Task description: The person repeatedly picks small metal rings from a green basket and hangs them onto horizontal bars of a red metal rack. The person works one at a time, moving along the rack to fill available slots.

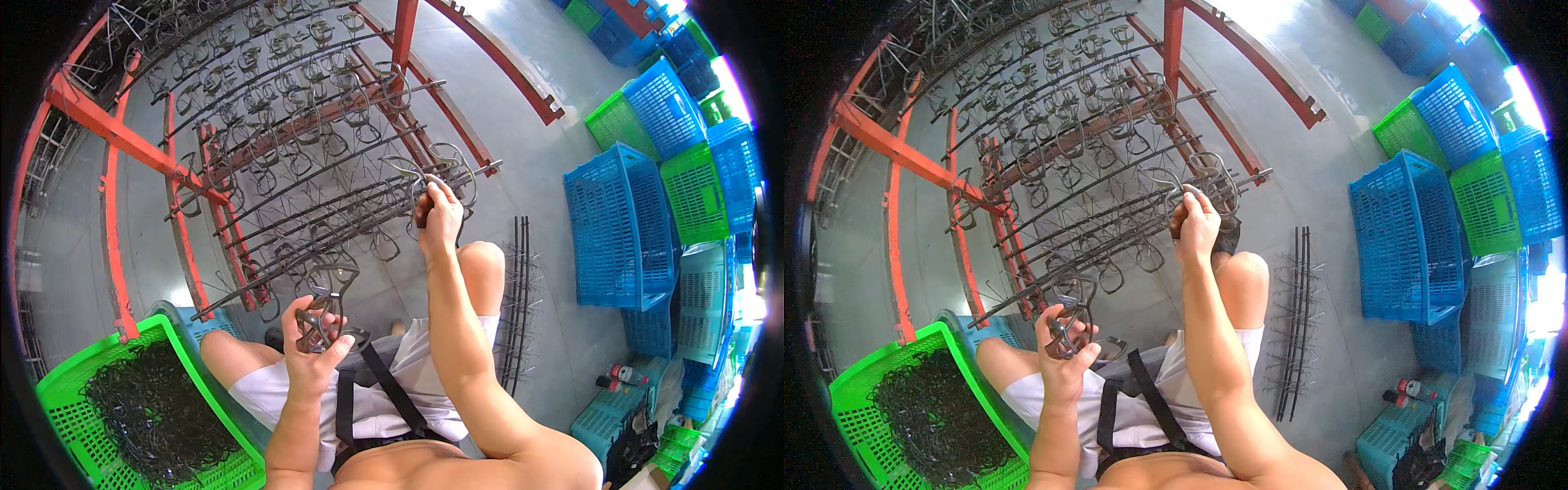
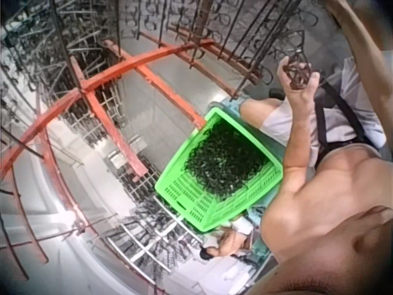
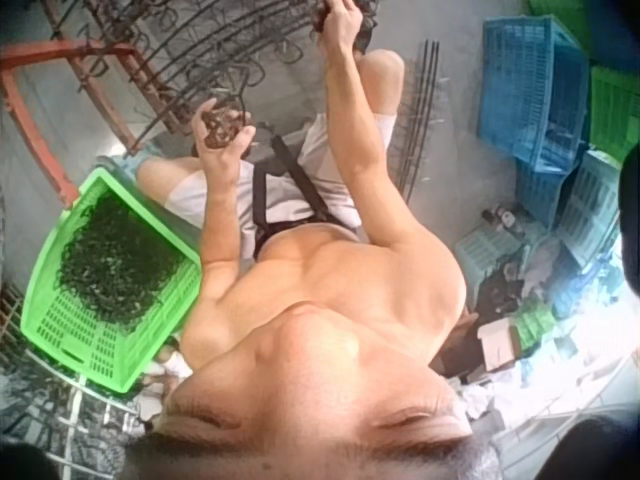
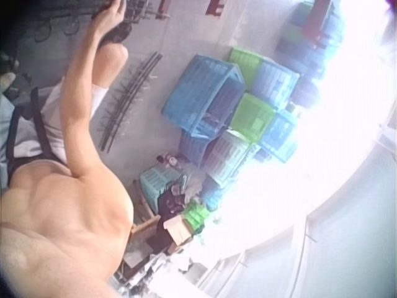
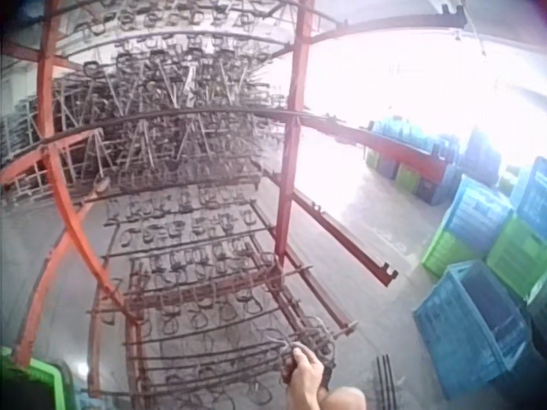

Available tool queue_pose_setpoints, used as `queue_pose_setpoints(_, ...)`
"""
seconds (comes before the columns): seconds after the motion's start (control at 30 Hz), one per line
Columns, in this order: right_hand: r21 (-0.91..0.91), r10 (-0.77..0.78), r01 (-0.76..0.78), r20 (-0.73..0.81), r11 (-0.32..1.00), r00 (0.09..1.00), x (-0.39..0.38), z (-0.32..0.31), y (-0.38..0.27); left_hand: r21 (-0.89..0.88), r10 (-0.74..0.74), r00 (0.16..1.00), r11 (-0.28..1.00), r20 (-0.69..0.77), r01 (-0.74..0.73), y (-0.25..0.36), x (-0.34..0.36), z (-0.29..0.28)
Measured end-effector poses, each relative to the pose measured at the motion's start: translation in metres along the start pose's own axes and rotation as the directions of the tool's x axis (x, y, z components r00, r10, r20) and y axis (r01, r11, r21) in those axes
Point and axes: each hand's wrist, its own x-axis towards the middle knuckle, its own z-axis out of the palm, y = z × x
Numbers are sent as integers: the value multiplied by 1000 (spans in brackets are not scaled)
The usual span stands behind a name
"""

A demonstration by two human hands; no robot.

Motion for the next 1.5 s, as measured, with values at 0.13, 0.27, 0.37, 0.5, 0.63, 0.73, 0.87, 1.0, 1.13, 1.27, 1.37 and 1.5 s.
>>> queue_pose_setpoints(0.13, 12, -14, 14, 32, 1000, 999, 1, 1, 2, 41, 41, 999, 998, 32, -42, -2, 1, -3)
queue_pose_setpoints(0.27, -5, -84, 84, 16, 996, 996, -1, 5, 8, 6, 21, 1000, 1000, 7, -21, 1, -1, -5)
queue_pose_setpoints(0.37, -18, -124, 123, -22, 992, 992, -6, 8, 13, 15, 25, 1000, 1000, -15, -25, 4, -3, -8)
queue_pose_setpoints(0.5, -18, -198, 197, -57, 980, 979, -9, 13, 18, 30, 24, 1000, 999, -12, -23, 6, -4, -10)
queue_pose_setpoints(0.63, -98, -188, 187, -3, 977, 982, -9, 11, 15, 25, 19, 1000, 1000, -15, -18, 5, -4, -12)
queue_pose_setpoints(0.73, -147, -167, 171, 44, 974, 985, -7, 7, 11, 20, 10, 1000, 1000, -19, -10, 2, -4, -12)
queue_pose_setpoints(0.87, -283, -210, 245, 149, 927, 966, -12, 4, 16, 39, 30, 999, 999, -24, -29, 0, -2, -12)
queue_pose_setpoints(1.0, -513, -333, 395, 212, 762, 919, -14, 3, 26, 109, 79, 996, 991, -47, -73, -1, -2, -14)
queue_pose_setpoints(1.13, -594, -436, 504, 270, 626, 859, -10, 0, 24, 218, 108, 993, 971, -50, -94, 1, -4, -14)
queue_pose_setpoints(1.27, -588, -393, 411, 166, 697, 905, -7, -1, 20, 268, 104, 994, 959, -43, -89, 5, -11, -11)
queue_pose_setpoints(1.37, -368, -214, 259, 158, 893, 964, -6, 1, 9, 310, 119, 991, 946, -53, -97, 8, -19, -10)
queue_pose_setpoints(1.5, -881, -525, 473, 399, 9, 752, -38, 2, -15, 626, 463, 871, 633, 166, -456, 9, -19, -15)
